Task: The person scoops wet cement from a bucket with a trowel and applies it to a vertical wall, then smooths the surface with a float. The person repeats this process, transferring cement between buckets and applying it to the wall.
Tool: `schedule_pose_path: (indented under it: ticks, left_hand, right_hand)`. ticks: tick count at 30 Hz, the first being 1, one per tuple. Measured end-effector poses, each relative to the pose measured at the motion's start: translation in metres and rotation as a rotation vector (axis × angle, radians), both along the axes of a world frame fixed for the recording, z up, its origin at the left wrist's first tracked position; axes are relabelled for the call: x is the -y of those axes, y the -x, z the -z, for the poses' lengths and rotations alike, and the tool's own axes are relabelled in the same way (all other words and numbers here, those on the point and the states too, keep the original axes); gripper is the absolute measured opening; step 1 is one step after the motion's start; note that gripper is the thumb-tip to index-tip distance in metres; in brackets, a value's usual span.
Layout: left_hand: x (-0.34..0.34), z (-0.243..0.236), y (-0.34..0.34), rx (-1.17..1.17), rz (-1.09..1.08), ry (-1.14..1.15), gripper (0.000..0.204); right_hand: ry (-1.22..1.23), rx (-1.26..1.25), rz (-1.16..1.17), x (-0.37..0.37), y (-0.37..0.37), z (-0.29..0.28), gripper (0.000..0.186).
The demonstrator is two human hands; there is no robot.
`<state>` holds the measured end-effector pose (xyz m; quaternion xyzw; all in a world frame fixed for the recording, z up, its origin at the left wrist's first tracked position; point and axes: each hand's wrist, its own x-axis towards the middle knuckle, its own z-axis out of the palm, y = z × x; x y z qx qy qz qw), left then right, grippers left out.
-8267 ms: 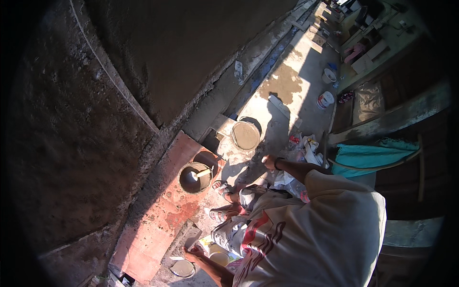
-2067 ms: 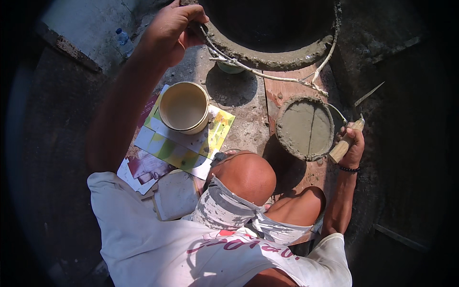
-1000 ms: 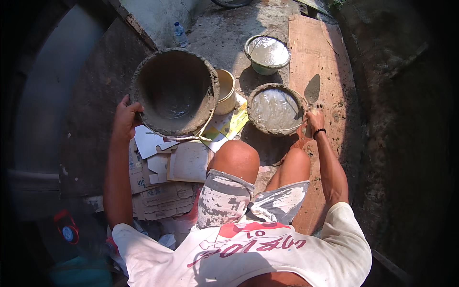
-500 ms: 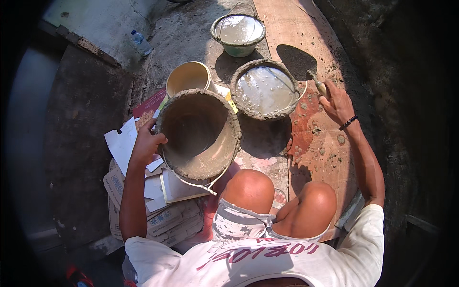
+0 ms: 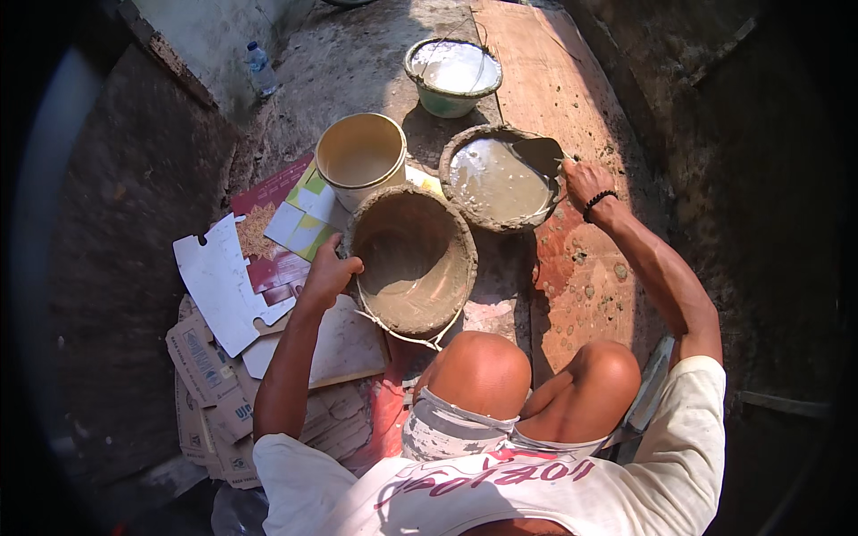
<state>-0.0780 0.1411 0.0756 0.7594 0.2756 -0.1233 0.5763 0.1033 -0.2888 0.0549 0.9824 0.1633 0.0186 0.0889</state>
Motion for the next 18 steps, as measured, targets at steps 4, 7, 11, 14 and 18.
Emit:
schedule_pose_path:
  ticks: [4, 7, 11, 14, 18]
  left_hand:
    - [0.002, 0.021, 0.018, 0.074, 0.022, -0.06, 0.064]
    - [0.002, 0.039, 0.027, 0.185, -0.024, -0.132, 0.06]
    - [0.006, 0.062, 0.03, 0.192, -0.093, -0.383, 0.056]
    - [0.001, 0.091, 0.037, 0.385, -0.119, -0.325, 0.057]
    - [0.032, 0.085, 0.032, 0.412, -0.245, 0.037, 0.059]
  right_hand:
    - [0.013, -0.137, 0.009, -0.008, -0.005, -0.005, 0.018]
    - [-0.058, -0.186, -0.027, -0.011, 0.0, -0.016, 0.02]
    - [0.052, -0.209, -0.087, -0.006, 0.01, -0.008, 0.017]
    - [0.06, -0.256, -0.106, -0.038, 0.015, -0.006, 0.018]
    - [-0.049, -0.372, -0.046, -0.038, 0.006, 0.013, 0.018]
